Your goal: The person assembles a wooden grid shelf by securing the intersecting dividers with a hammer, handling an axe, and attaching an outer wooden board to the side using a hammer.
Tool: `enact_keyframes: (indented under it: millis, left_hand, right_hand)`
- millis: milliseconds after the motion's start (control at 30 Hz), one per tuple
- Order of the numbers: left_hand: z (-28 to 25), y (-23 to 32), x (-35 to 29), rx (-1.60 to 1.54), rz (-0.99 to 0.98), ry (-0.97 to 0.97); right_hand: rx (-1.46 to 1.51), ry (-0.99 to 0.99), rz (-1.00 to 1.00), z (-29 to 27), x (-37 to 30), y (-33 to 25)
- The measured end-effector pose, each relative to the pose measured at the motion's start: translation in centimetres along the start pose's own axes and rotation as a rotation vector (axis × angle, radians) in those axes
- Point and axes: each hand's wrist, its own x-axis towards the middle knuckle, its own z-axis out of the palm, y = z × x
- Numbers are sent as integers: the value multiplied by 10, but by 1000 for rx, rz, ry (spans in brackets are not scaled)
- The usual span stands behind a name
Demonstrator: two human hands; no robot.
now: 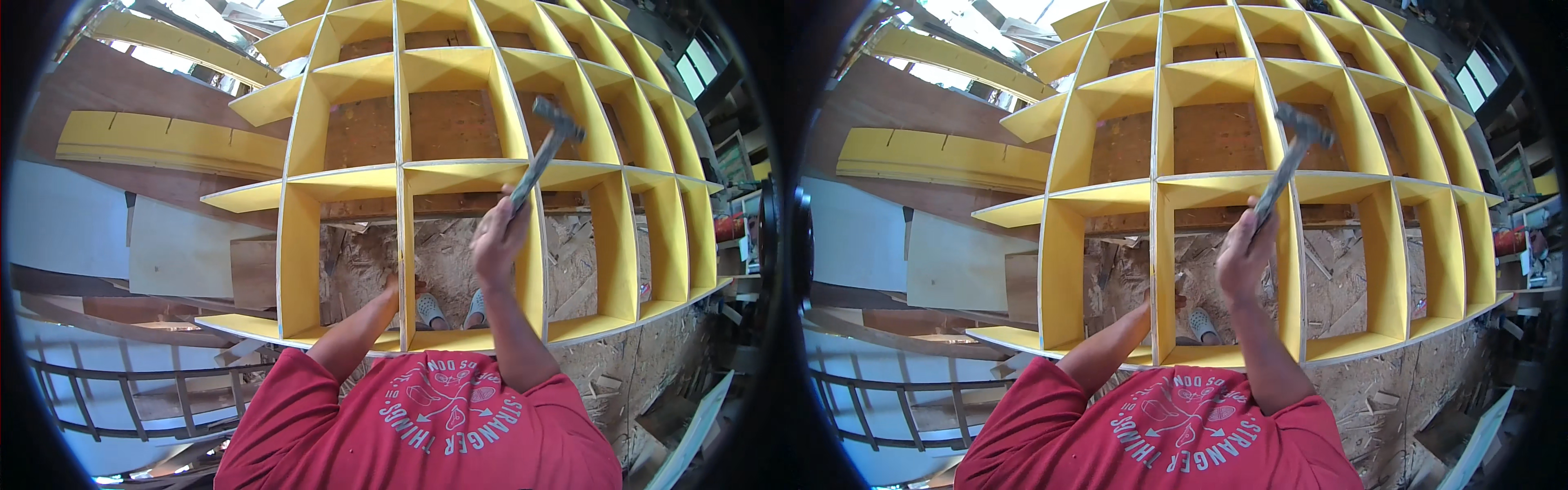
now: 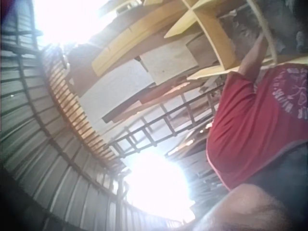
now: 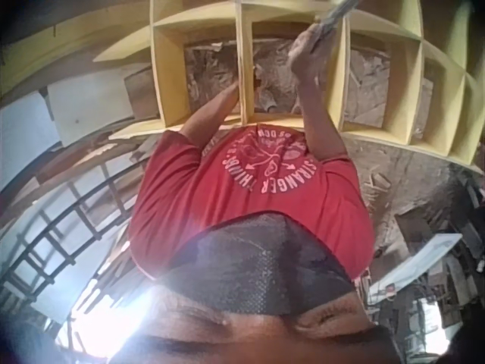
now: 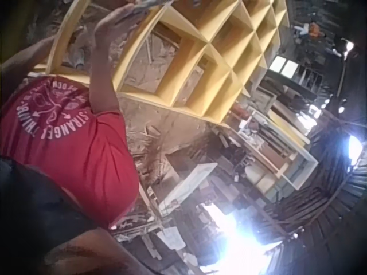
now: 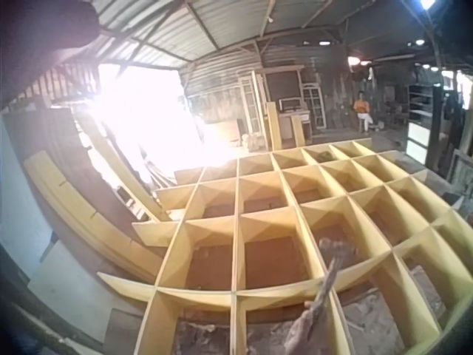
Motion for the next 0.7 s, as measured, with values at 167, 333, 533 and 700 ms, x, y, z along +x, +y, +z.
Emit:
enact_keyframes:
  millis: [167,333,533,700]
  left_hand:
    - [-1,-1,6,12,2,-3]
    - [-16,-4,15,-58,-9,-53]
    - [10,4,5,62,28,11]
    - [-14,-9,16,12,25,-23]
  right_hand:
    - [-656,-311,-208,8,-29,79]
    - [-152,-138,-44,4,5,-31]
    - [-551,-361,-58,3,-31,44]
    - [-468,-166,-158,1,-1,-28]
